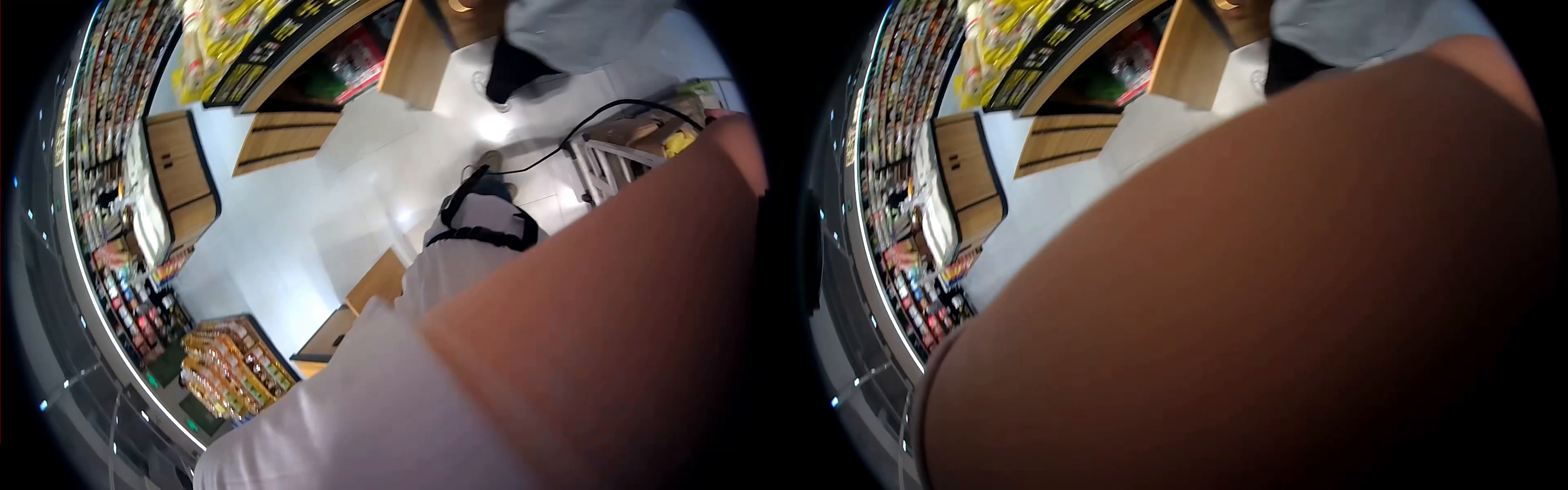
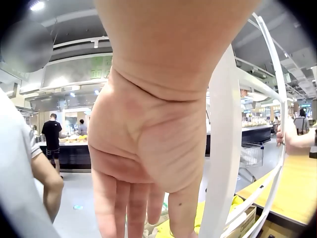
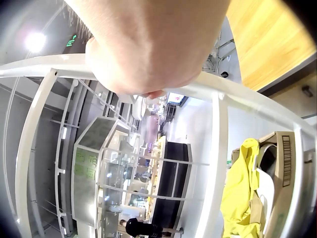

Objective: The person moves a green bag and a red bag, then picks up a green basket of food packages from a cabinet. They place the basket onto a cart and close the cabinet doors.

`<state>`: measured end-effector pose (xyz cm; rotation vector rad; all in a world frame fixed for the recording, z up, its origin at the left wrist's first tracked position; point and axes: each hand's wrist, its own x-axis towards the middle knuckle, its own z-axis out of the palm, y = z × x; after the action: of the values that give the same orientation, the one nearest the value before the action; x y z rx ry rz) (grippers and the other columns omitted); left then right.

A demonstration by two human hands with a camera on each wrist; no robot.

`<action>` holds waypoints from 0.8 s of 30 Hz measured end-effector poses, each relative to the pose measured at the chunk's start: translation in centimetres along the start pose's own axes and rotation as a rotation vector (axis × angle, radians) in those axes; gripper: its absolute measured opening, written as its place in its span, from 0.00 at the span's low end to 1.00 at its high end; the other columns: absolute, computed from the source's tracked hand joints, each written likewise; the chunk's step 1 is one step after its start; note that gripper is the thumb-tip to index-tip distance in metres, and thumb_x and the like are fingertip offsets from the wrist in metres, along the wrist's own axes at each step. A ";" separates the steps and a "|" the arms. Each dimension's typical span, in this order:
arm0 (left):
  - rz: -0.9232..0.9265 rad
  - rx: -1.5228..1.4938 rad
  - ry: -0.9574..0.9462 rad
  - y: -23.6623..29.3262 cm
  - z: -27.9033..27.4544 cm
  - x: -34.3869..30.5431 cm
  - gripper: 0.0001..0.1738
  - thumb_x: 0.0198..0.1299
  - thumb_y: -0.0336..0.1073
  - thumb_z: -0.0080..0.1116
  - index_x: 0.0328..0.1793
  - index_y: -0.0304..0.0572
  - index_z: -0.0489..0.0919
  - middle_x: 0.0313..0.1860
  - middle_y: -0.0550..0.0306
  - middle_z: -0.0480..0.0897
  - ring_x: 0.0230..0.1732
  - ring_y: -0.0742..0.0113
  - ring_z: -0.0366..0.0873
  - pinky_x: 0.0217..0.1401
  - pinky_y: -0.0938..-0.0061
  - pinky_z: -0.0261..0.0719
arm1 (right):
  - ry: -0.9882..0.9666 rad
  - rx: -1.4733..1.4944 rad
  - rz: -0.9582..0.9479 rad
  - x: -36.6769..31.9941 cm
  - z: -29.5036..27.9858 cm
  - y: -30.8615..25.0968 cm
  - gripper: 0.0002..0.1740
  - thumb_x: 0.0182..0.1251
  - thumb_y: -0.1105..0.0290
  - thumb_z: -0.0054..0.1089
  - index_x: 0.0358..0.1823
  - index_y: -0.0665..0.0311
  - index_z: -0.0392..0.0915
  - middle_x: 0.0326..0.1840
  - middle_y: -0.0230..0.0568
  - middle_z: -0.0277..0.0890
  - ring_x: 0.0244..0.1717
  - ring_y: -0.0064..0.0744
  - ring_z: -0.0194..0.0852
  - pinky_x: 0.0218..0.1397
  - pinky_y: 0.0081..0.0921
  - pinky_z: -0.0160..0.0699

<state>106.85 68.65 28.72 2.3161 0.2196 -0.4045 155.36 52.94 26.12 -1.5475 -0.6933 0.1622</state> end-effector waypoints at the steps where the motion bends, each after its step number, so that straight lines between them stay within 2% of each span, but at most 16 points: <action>1: 0.029 0.007 -0.028 -0.2 -1.2 0.8 0.38 0.40 0.65 0.67 0.47 0.41 0.82 0.46 0.43 0.81 0.47 0.52 0.79 0.53 0.64 0.74 | 0.027 0.011 -0.017 0.8 0.3 -0.7 0.18 0.60 0.62 0.39 0.26 0.72 0.70 0.15 0.50 0.65 0.13 0.38 0.63 0.23 0.36 0.71; 6: 0.136 -0.015 -0.155 -0.9 -7.0 6.8 0.36 0.40 0.63 0.68 0.46 0.39 0.82 0.47 0.43 0.81 0.47 0.53 0.79 0.53 0.65 0.74 | 0.224 0.078 -0.070 3.0 1.2 -4.1 0.18 0.59 0.62 0.39 0.25 0.72 0.69 0.14 0.50 0.64 0.12 0.38 0.61 0.21 0.36 0.70; 8: 0.125 -0.072 -0.099 -1.0 -10.0 9.0 0.36 0.40 0.63 0.68 0.45 0.39 0.83 0.48 0.42 0.81 0.47 0.54 0.79 0.53 0.65 0.74 | 0.318 0.106 -0.088 4.2 2.8 -5.8 0.18 0.59 0.63 0.38 0.25 0.72 0.68 0.13 0.50 0.63 0.11 0.37 0.60 0.20 0.36 0.70; 9: 0.096 -0.124 -0.018 -1.9 -11.7 9.8 0.36 0.40 0.63 0.68 0.45 0.38 0.83 0.48 0.42 0.81 0.47 0.54 0.79 0.53 0.66 0.74 | 0.377 0.135 -0.083 5.2 3.4 -6.5 0.18 0.59 0.63 0.38 0.25 0.72 0.68 0.13 0.51 0.63 0.11 0.37 0.60 0.19 0.36 0.69; 11: 0.019 -0.363 0.231 -2.6 -13.1 10.9 0.35 0.40 0.62 0.69 0.44 0.38 0.83 0.48 0.42 0.81 0.47 0.55 0.79 0.53 0.66 0.73 | 0.303 0.144 -0.076 7.0 3.0 -4.8 0.17 0.58 0.62 0.38 0.24 0.70 0.67 0.13 0.46 0.61 0.13 0.35 0.59 0.20 0.33 0.68; 12: 0.009 -0.528 0.427 -3.1 -11.3 10.6 0.32 0.41 0.60 0.69 0.41 0.40 0.84 0.39 0.49 0.84 0.40 0.61 0.80 0.48 0.70 0.74 | 0.259 0.151 -0.068 6.7 3.3 -3.3 0.17 0.58 0.62 0.37 0.24 0.69 0.67 0.13 0.44 0.60 0.14 0.34 0.59 0.20 0.32 0.67; 13: -0.004 -0.769 0.669 -2.0 -9.3 9.8 0.28 0.42 0.55 0.70 0.40 0.39 0.84 0.31 0.55 0.84 0.35 0.69 0.79 0.43 0.73 0.75 | 0.076 0.434 -0.055 7.9 1.1 -1.1 0.06 0.58 0.77 0.46 0.25 0.72 0.68 0.17 0.45 0.66 0.17 0.34 0.65 0.20 0.30 0.69; 14: 0.003 -0.857 0.912 -1.6 -7.7 11.1 0.26 0.44 0.51 0.70 0.41 0.38 0.83 0.31 0.55 0.83 0.32 0.70 0.78 0.40 0.74 0.74 | 0.099 0.460 -0.074 7.9 1.1 -0.4 0.06 0.58 0.77 0.46 0.25 0.72 0.68 0.17 0.45 0.66 0.17 0.34 0.65 0.20 0.30 0.69; 15: 0.002 -0.807 1.018 -0.5 -7.7 11.9 0.23 0.47 0.48 0.70 0.42 0.37 0.83 0.31 0.55 0.83 0.33 0.72 0.77 0.40 0.76 0.74 | 0.174 0.307 -0.091 8.2 1.1 0.0 0.06 0.59 0.77 0.44 0.25 0.71 0.67 0.17 0.44 0.66 0.17 0.33 0.65 0.20 0.30 0.68; 16: -0.014 -0.895 1.012 -0.2 -7.5 12.9 0.22 0.49 0.45 0.69 0.44 0.36 0.82 0.31 0.56 0.83 0.33 0.74 0.77 0.40 0.77 0.74 | 0.231 0.152 -0.105 9.0 1.6 0.1 0.07 0.60 0.76 0.43 0.26 0.70 0.67 0.17 0.43 0.66 0.17 0.32 0.64 0.21 0.29 0.68; 17: 0.035 -0.909 1.085 0.2 -7.2 14.1 0.21 0.50 0.43 0.68 0.45 0.36 0.82 0.30 0.57 0.83 0.32 0.76 0.76 0.39 0.77 0.74 | 0.232 0.169 -0.115 10.1 1.4 1.0 0.07 0.60 0.76 0.43 0.26 0.70 0.67 0.17 0.43 0.66 0.17 0.32 0.64 0.21 0.29 0.68; 18: 0.068 -0.914 1.131 0.4 -7.0 15.4 0.20 0.51 0.43 0.68 0.44 0.36 0.82 0.29 0.58 0.83 0.31 0.76 0.75 0.37 0.76 0.74 | 0.180 0.232 -0.095 10.9 0.6 1.8 0.09 0.61 0.73 0.40 0.26 0.68 0.67 0.16 0.42 0.65 0.17 0.31 0.62 0.21 0.28 0.66; 20: -0.025 -0.891 1.106 1.4 -6.4 15.9 0.18 0.51 0.42 0.67 0.42 0.35 0.82 0.29 0.59 0.83 0.30 0.78 0.75 0.36 0.77 0.74 | 0.107 0.537 0.130 10.3 0.5 -0.3 0.15 0.64 0.63 0.35 0.26 0.65 0.67 0.14 0.37 0.60 0.15 0.28 0.57 0.21 0.26 0.62; 22: -0.032 -0.881 1.150 2.8 -6.0 15.7 0.17 0.52 0.41 0.66 0.41 0.35 0.82 0.27 0.61 0.82 0.29 0.79 0.75 0.35 0.78 0.73 | 0.090 0.414 0.034 10.4 0.5 0.1 0.13 0.64 0.66 0.37 0.25 0.65 0.67 0.14 0.37 0.59 0.14 0.27 0.55 0.21 0.22 0.59; 23: -0.043 -0.854 1.155 2.8 -5.5 16.5 0.15 0.52 0.41 0.65 0.39 0.35 0.82 0.26 0.60 0.81 0.28 0.79 0.75 0.35 0.77 0.73 | 0.127 0.287 -0.033 10.5 0.6 0.2 0.16 0.65 0.63 0.35 0.25 0.64 0.67 0.14 0.36 0.58 0.14 0.26 0.54 0.20 0.22 0.58; 24: -0.036 -0.852 1.159 3.1 -5.1 17.0 0.15 0.52 0.41 0.65 0.39 0.35 0.82 0.26 0.60 0.81 0.28 0.79 0.75 0.35 0.77 0.73 | 0.127 0.288 -0.040 10.7 0.3 0.2 0.16 0.65 0.63 0.35 0.25 0.64 0.67 0.14 0.36 0.58 0.14 0.26 0.54 0.20 0.22 0.58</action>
<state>124.69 70.76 28.15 1.4344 0.7985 0.9058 163.90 58.68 29.17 -1.2558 -0.5731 0.1268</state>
